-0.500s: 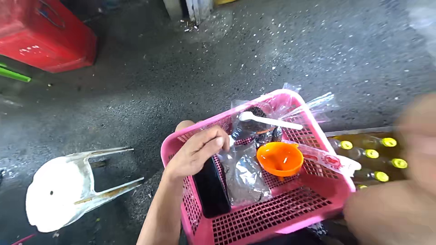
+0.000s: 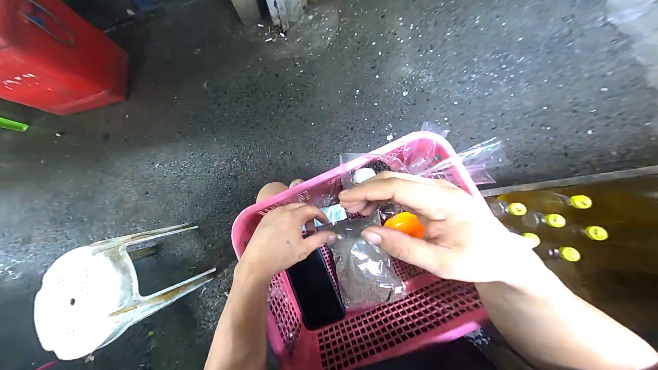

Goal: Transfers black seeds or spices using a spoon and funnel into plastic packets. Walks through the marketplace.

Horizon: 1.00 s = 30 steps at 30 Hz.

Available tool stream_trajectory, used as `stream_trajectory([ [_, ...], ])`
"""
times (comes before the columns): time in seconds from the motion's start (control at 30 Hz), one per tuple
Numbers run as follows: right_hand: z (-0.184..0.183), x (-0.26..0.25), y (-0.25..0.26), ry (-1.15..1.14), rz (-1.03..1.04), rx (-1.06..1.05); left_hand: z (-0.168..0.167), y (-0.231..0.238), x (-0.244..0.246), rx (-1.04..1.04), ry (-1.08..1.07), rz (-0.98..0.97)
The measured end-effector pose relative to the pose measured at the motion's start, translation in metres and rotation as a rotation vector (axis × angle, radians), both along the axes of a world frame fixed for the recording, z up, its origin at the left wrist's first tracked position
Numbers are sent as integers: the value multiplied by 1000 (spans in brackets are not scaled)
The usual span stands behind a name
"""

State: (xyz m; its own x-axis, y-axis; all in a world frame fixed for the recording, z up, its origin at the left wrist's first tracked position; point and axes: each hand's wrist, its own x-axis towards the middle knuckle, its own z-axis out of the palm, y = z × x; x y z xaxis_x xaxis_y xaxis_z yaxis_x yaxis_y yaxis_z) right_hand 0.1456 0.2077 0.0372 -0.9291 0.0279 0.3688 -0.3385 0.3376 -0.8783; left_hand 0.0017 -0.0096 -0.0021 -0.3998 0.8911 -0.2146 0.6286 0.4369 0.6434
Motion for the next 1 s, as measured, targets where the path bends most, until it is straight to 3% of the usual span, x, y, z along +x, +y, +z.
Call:
stream_trajectory([
  [0.17, 3, 2, 3, 12, -14, 36, 5, 15, 7, -212, 133, 68],
  [0.3, 3, 4, 4, 16, -24, 37, 8, 21, 5, -415, 84, 81],
  [0.63, 5, 6, 4, 33, -28, 3, 4, 31, 12, -591, 121, 182],
  [0.73, 5, 8, 4, 39, -37, 3, 1, 23, 8, -460, 68, 158],
  [0.93, -5, 6, -8, -10, -74, -12, -7, 1, -3, 172, -215, 57],
  [1.0, -9, 4, -13, -35, -83, 1, -6, -2, -6, 221, -260, 51],
])
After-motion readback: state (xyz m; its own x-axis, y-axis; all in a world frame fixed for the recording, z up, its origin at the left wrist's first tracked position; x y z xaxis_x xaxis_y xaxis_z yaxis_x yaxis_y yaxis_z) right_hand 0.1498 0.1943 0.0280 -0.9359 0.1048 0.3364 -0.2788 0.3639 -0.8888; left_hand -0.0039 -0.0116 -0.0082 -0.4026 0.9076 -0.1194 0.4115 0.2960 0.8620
